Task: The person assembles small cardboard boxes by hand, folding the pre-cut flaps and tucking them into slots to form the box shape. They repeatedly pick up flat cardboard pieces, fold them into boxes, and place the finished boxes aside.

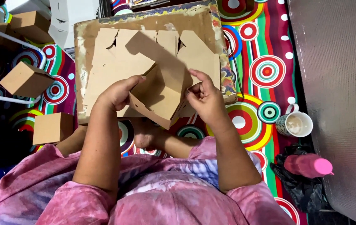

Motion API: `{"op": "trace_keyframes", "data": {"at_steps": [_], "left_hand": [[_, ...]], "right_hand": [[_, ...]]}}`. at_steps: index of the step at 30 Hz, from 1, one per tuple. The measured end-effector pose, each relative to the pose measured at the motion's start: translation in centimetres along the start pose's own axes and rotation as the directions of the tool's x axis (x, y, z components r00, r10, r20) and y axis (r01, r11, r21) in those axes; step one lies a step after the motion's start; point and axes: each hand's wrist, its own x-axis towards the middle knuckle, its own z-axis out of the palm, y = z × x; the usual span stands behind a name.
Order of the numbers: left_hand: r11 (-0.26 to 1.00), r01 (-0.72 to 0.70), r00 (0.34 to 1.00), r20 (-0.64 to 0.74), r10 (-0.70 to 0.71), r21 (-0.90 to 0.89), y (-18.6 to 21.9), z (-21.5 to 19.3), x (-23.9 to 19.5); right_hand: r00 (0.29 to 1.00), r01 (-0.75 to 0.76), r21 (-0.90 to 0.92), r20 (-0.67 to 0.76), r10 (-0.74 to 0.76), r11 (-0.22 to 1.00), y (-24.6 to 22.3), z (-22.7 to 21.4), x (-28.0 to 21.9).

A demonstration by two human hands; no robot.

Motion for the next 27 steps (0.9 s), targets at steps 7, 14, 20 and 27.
{"op": "trace_keyframes", "data": {"at_steps": [7,14,20,27], "left_hand": [[0.999,0.007,0.999,-0.048,-0.010,-0.051,-0.2,-0.4,0.4],[0.969,-0.162,0.984,0.044,0.173,-0.186,-1.0,-0.1,0.9],[0.722,-0.606,0.770,-0.020,0.637,-0.334,-2.5,0.9,3.7],[0.801,-0.597,0.773,-0.231,0.591,0.050,-0.7,5.2,-0.7]], "right_hand": [[0.996,0.048,-0.203,0.086,-0.031,0.978,-1.5,-0.6,0.2],[0.950,0.310,-0.386,0.102,-0.294,0.869,-1.3,-0.8,0.0],[0.899,0.395,-0.478,0.026,-0.437,0.785,0.5,-1.6,0.8],[0.878,0.464,-0.471,0.134,-0.458,0.751,0.2,-1.1,0.6]]}}
